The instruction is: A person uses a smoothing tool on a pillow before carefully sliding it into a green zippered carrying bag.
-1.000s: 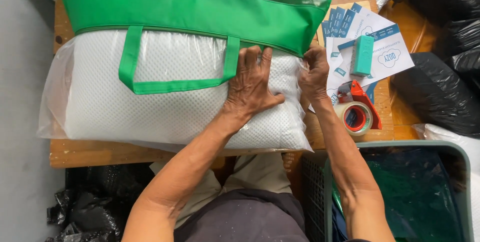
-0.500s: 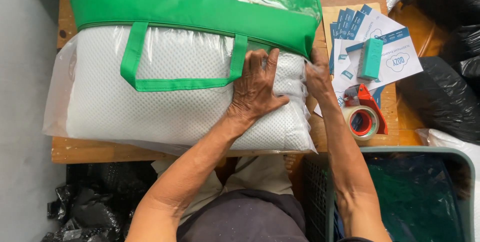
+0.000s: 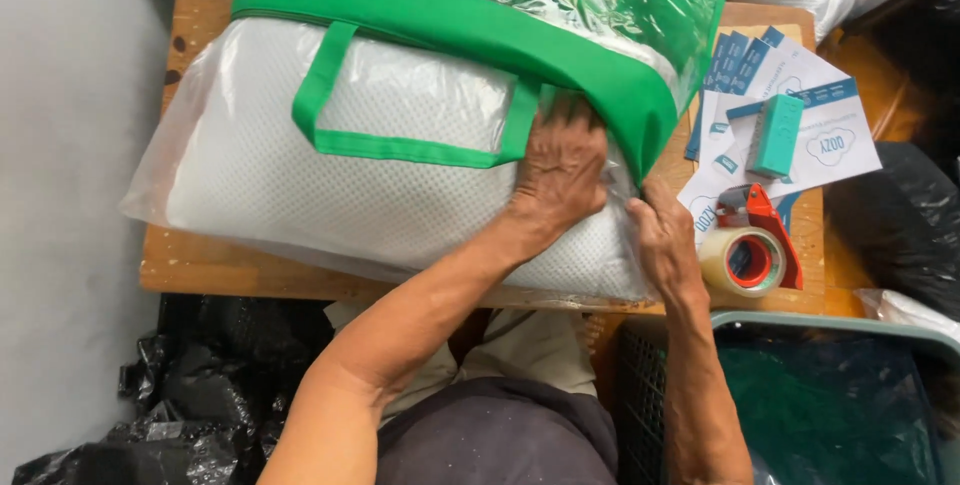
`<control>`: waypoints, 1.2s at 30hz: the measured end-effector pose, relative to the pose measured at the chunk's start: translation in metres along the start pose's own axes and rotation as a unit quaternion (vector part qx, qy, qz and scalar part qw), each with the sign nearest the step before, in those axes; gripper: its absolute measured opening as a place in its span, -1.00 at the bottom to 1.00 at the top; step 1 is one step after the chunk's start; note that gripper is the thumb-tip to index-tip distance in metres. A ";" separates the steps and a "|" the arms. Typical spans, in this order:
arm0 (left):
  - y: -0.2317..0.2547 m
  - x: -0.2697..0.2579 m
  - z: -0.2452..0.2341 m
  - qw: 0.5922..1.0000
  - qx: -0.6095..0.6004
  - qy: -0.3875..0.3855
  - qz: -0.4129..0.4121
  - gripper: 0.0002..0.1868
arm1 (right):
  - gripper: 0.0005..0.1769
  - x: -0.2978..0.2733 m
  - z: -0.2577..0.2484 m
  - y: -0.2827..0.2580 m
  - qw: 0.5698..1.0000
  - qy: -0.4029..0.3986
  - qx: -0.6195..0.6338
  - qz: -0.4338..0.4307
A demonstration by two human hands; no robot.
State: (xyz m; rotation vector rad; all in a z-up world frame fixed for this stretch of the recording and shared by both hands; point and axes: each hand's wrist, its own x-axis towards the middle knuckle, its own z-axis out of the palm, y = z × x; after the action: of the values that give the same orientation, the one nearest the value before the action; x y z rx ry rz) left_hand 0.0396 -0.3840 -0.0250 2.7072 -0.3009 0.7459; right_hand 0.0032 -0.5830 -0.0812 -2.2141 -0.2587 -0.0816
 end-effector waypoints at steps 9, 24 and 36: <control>-0.058 -0.019 -0.180 0.937 -0.219 -0.243 0.120 -0.18 | -0.52 0.002 0.036 -0.054 0.991 0.101 -0.044 0.080; -0.282 -0.068 -0.193 0.837 -0.379 -0.161 -0.360 0.18 | -0.82 0.033 0.021 0.000 0.991 0.116 -0.061 0.005; -0.329 -0.133 -0.161 0.840 -0.427 -0.003 -0.333 -0.54 | -0.42 0.043 -0.008 -0.243 0.954 -0.047 -0.217 -0.204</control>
State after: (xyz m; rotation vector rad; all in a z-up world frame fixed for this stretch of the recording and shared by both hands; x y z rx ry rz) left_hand -0.0543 -0.0060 -0.0444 1.7537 0.2644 0.2724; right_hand -0.0064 -0.4387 0.1191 -2.5670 -0.8175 -0.2812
